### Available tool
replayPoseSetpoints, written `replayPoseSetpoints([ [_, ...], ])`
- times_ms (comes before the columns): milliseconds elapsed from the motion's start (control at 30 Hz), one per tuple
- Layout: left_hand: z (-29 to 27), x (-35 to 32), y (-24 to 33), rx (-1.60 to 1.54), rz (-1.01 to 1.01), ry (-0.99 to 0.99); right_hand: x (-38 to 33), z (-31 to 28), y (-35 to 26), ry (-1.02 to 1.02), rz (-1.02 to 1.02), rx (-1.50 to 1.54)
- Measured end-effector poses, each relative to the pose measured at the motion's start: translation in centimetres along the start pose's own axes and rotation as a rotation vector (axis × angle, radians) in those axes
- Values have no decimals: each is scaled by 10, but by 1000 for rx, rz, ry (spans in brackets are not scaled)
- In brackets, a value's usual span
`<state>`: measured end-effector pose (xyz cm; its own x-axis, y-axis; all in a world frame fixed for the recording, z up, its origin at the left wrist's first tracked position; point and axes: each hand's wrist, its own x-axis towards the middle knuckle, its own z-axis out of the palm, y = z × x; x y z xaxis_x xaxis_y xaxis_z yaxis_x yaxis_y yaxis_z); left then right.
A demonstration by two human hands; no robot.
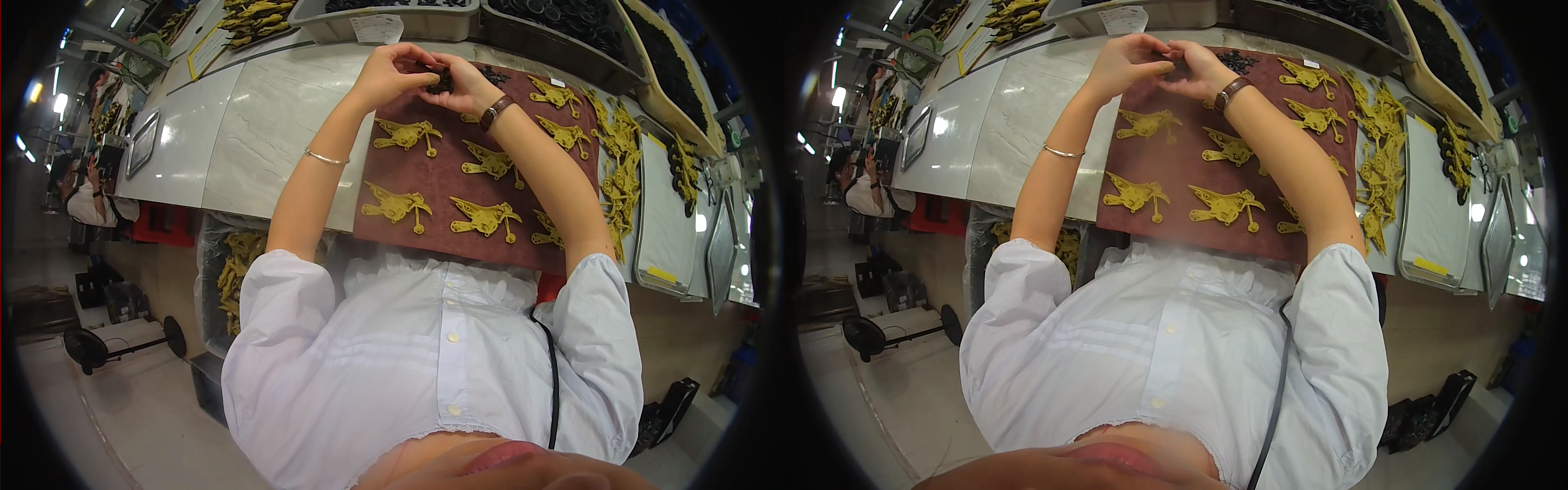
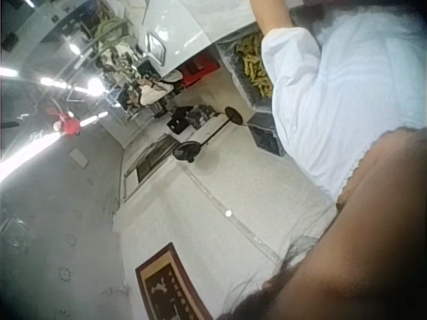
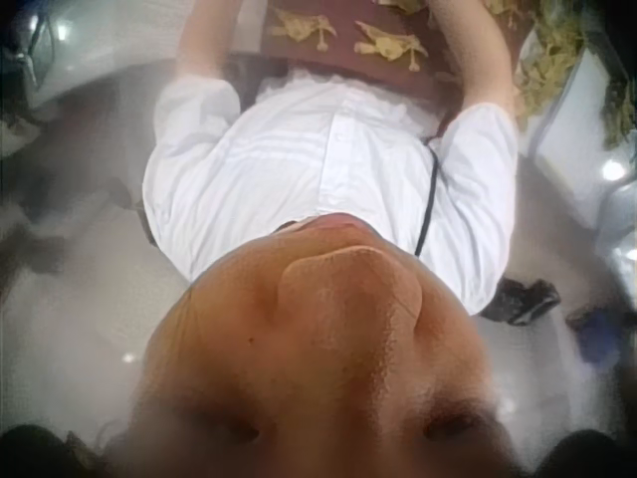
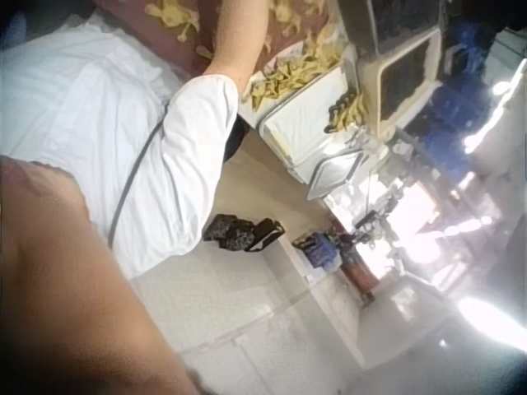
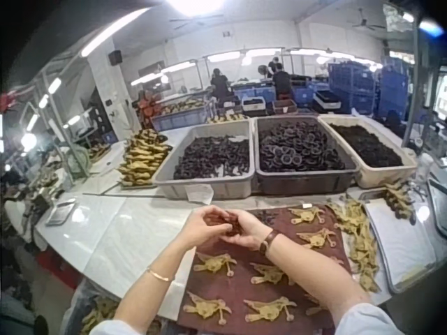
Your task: The person assembles plastic toy motorcycle frames and plastic wheels by hand, attaching the plastic wheels to the plastic motorcycle frames.
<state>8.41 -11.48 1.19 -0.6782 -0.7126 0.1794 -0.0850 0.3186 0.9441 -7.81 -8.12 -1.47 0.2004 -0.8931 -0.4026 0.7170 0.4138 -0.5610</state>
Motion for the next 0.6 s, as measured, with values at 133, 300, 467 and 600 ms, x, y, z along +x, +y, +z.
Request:
replayPoseSetpoints([
  [133, -7, 8, -2, -158, -8, -8, 8, -17, -10, -77, -6, -49],
  [300, 4, 14, -27, -288, 105, 55, 5, -16, -7, -41, 13, -85],
  [467, 19, 5, -20, -248, -53, 80, -5, -27, -8, -153, 61, -66],
  [600, 21, -4, -12, -115, 7, 58, -16, -30, -8, -143, -45, -224],
])
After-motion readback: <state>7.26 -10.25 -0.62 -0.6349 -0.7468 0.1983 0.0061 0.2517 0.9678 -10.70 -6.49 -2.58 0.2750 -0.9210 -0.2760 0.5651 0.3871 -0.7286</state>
